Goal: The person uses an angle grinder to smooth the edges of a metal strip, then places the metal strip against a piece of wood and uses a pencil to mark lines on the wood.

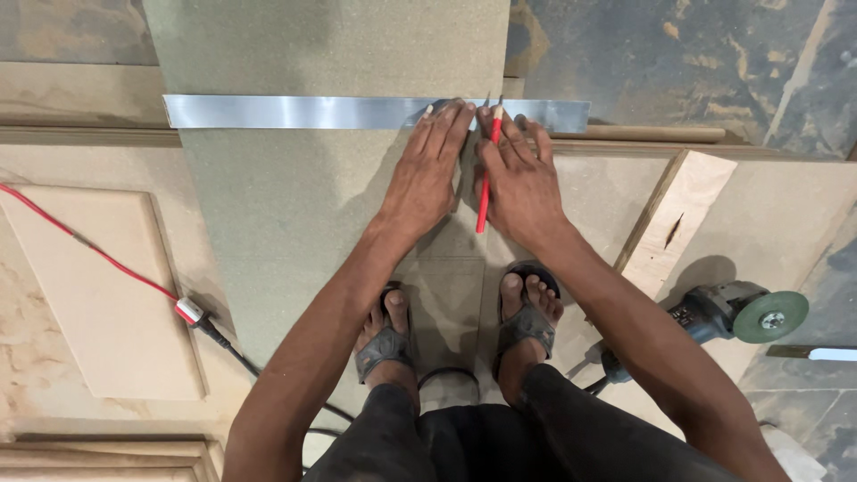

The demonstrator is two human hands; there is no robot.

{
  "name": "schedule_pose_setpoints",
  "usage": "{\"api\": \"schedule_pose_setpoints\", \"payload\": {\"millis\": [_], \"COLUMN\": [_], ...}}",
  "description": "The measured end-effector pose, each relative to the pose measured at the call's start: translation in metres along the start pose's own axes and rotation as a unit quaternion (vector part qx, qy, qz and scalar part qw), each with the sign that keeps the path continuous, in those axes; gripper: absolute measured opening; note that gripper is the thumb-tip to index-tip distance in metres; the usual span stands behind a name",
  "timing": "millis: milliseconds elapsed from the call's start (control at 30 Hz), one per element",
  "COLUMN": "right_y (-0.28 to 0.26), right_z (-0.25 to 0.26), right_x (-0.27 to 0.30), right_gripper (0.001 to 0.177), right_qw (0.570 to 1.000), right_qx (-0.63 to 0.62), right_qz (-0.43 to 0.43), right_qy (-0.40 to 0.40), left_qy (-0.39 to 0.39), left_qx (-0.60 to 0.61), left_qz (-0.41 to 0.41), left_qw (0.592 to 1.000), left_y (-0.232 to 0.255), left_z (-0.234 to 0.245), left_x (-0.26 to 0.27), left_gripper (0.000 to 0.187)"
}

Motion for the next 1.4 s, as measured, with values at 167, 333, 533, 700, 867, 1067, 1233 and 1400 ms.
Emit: {"api": "schedule_pose_setpoints", "payload": {"millis": [167, 333, 533, 700, 867, 1067, 1233, 1400], "right_y": [0.004, 0.013, 0.017, 0.017, 0.021, 0.027, 0.050, 0.118], "right_z": [0.007, 0.007, 0.011, 0.023, 0.042, 0.046, 0.051, 0.066], "right_x": [0.004, 0.009, 0.011, 0.009, 0.008, 0.007, 0.003, -0.024], "right_gripper": [0.044, 0.048, 0.051, 0.046, 0.046, 0.045, 0.034, 0.023], "right_qw": [1.000, 1.000, 1.000, 0.999, 0.997, 0.996, 0.980, 0.958], "right_qx": [-0.008, -0.001, -0.006, -0.033, -0.069, -0.081, -0.175, -0.242], "right_qz": [-0.004, -0.014, -0.003, -0.002, -0.009, 0.003, 0.015, 0.014], "right_qy": [0.006, -0.004, -0.002, 0.011, 0.017, 0.025, 0.096, 0.151], "left_qy": [-0.030, -0.045, -0.060, -0.077, -0.087, -0.086, -0.099, -0.078], "left_qx": [-0.105, -0.154, -0.188, -0.223, -0.239, -0.222, -0.225, -0.215], "left_qz": [-0.031, -0.038, -0.041, -0.055, -0.047, -0.028, -0.014, -0.004], "left_qw": [0.994, 0.986, 0.980, 0.970, 0.966, 0.971, 0.969, 0.974], "left_y": [0.007, 0.014, 0.020, 0.021, 0.027, 0.033, 0.033, 0.032], "left_z": [-0.008, -0.011, -0.011, -0.015, -0.014, -0.014, -0.020, -0.022], "left_x": [-0.001, -0.001, -0.003, -0.005, -0.008, -0.010, -0.013, -0.014], "left_gripper": [0.074, 0.075, 0.075, 0.066, 0.074, 0.076, 0.076, 0.075]}}
Point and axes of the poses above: each hand's wrist, its own x-axis away from the middle knuckle, its own z-axis out of the back of the hand, y = z × x, the point moved 4 cm from there along -x, towards the middle knuckle, and after that the axes turned 8 degrees about -x, right-handed, at the moved point
